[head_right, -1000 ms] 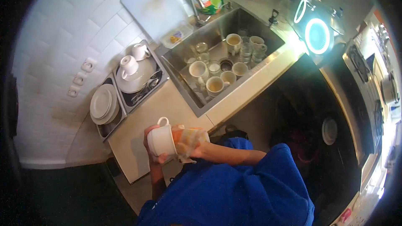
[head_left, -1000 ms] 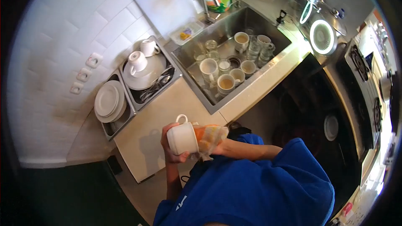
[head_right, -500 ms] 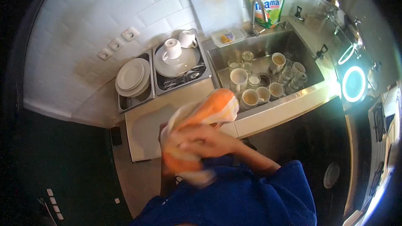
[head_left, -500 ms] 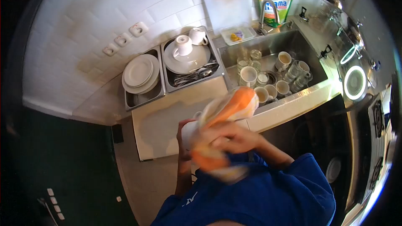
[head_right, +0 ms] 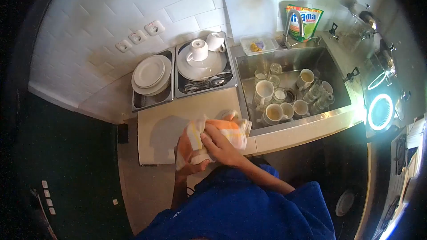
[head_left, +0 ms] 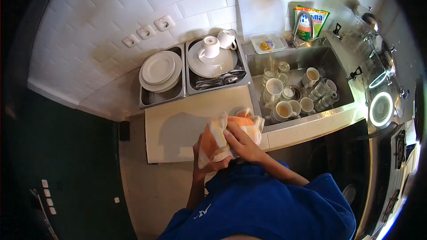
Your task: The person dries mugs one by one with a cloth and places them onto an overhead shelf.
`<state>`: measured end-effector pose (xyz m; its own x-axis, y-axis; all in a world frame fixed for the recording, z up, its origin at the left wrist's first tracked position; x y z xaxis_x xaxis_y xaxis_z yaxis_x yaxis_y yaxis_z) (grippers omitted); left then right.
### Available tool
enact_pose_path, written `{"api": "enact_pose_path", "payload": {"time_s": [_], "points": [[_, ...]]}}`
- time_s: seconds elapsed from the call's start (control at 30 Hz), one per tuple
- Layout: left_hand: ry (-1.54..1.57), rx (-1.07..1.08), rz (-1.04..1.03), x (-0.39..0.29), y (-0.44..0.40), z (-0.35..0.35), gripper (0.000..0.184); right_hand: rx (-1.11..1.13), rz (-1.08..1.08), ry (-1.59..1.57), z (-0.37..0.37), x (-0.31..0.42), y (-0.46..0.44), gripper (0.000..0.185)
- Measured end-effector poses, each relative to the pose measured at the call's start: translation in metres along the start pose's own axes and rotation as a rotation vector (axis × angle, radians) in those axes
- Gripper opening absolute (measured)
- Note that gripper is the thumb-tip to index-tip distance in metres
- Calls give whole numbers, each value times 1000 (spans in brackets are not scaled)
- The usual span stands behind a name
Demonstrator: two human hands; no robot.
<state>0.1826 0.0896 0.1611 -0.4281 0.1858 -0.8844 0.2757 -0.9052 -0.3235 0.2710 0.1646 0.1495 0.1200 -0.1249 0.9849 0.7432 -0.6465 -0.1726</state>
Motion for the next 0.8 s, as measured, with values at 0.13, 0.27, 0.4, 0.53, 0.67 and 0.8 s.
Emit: {"api": "enact_pose_path", "payload": {"time_s": [0.13, 0.27, 0.4, 0.53, 0.67, 0.8], "points": [[-3, -91, -49, -2, -1, 0, 76, -66, -242, -290, 1, -21, 6, 37], [-43, -69, -108, -20, -12, 1, 76, 57, -445, -456, 0, -41, 14, 37], [-135, 128, -182, -17, -16, -5, 91, 125, -666, -795, -5, -52, 26, 36], [-89, 264, -129, -11, -18, -13, 108, 94, -629, -1042, -12, -61, 30, 48], [-212, 346, 15, -3, -26, -22, 111, -55, -680, -996, -5, -69, 33, 48], [-185, 600, 75, 17, -35, -38, 121, -162, -689, -948, 6, -90, 40, 42]]}}
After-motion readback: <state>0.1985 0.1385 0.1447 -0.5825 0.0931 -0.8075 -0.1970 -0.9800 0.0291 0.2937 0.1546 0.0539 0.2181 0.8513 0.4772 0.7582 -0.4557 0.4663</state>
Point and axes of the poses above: each hand's wrist, its own y-axis away from the middle knuckle, its own z-axis out of the back of the hand, x = y × z, the point moved 9 cm from there along -y, towards the middle knuckle, and after that the axes turned 3 degrees about y, right-handed, at the moved point
